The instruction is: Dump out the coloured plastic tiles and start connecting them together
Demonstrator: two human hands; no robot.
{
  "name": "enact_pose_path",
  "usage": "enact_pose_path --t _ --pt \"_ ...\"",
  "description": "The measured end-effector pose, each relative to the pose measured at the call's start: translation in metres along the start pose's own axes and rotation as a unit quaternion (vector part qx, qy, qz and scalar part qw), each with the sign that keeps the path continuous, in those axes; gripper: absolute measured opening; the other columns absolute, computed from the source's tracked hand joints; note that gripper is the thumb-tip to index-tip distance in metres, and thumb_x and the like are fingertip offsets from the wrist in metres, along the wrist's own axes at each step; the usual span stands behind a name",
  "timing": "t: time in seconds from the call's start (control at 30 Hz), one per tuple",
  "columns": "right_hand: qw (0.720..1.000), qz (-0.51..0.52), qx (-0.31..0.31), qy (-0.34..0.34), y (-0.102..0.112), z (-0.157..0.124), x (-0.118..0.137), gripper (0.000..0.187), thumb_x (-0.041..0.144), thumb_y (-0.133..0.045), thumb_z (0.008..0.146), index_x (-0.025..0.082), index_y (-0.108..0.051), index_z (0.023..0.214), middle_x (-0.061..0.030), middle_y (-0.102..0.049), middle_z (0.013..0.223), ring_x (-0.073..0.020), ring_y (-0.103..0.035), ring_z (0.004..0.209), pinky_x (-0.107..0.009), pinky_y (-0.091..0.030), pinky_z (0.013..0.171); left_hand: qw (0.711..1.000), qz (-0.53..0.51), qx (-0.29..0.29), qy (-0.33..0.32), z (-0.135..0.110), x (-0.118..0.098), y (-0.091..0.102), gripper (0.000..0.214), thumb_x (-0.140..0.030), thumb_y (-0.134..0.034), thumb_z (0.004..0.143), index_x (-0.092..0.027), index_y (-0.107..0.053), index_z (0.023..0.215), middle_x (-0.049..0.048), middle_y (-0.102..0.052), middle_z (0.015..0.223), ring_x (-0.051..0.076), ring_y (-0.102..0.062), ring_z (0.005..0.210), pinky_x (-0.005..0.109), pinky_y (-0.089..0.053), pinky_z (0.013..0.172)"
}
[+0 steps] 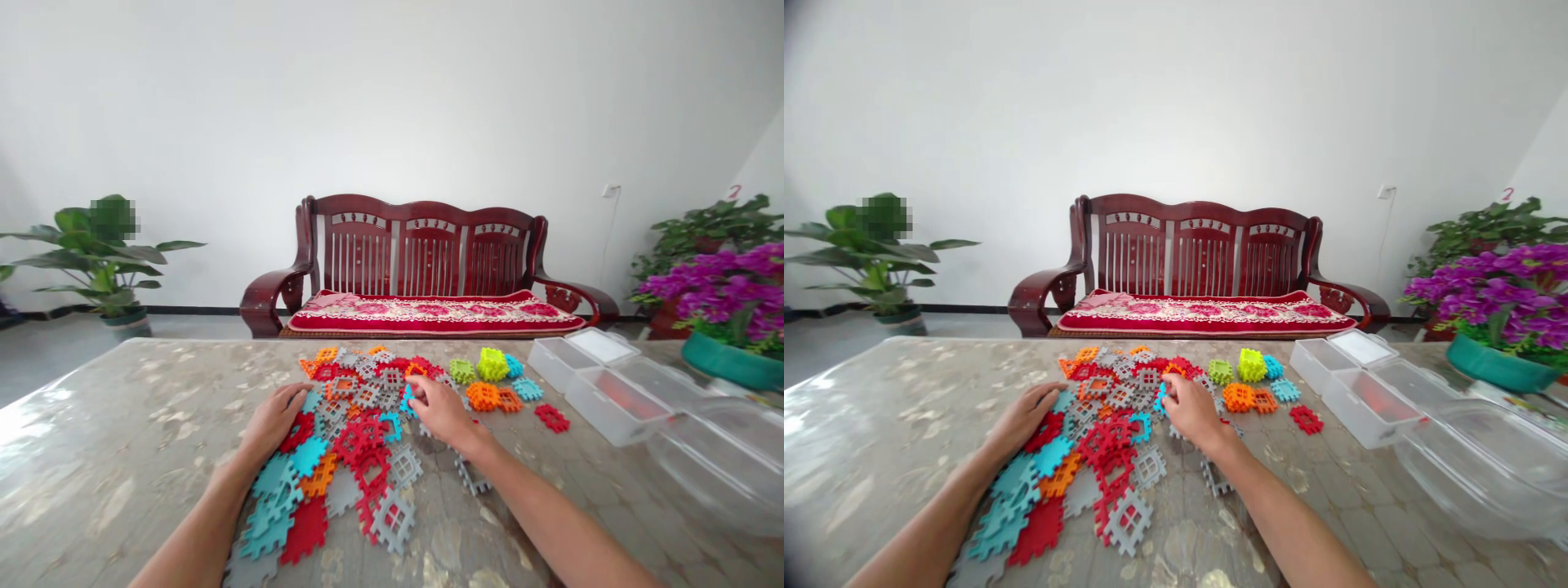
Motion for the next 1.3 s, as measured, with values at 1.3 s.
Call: enact_pose_path --t 1.3 --pt "0.998 -0.055 0.001 0.037 0.016 0.011 -0.022 0.034 0.028 -0.061 0.085 0.022 -0.068 0.118 -0.0075 -0.072 0.119 -0.0248 -0.063 0.112 -0.036 -0.045 0.098 1.0 0.009 0.001 0.004 -0.002 -0.009 0.002 0.049 -0.05 -0.036 0.09 -0.024 -0.072 0.111 0.0049 -0.071 0.123 0.026 -0.063 0.116 0.039 -0.042 0.109"
Point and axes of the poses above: each hand's wrist, its own z-axis towards the middle knuckle, its own y-axis out of the back of the hand, x = y × z, the point moved 5 cm from there along z, towards the middle knuckle
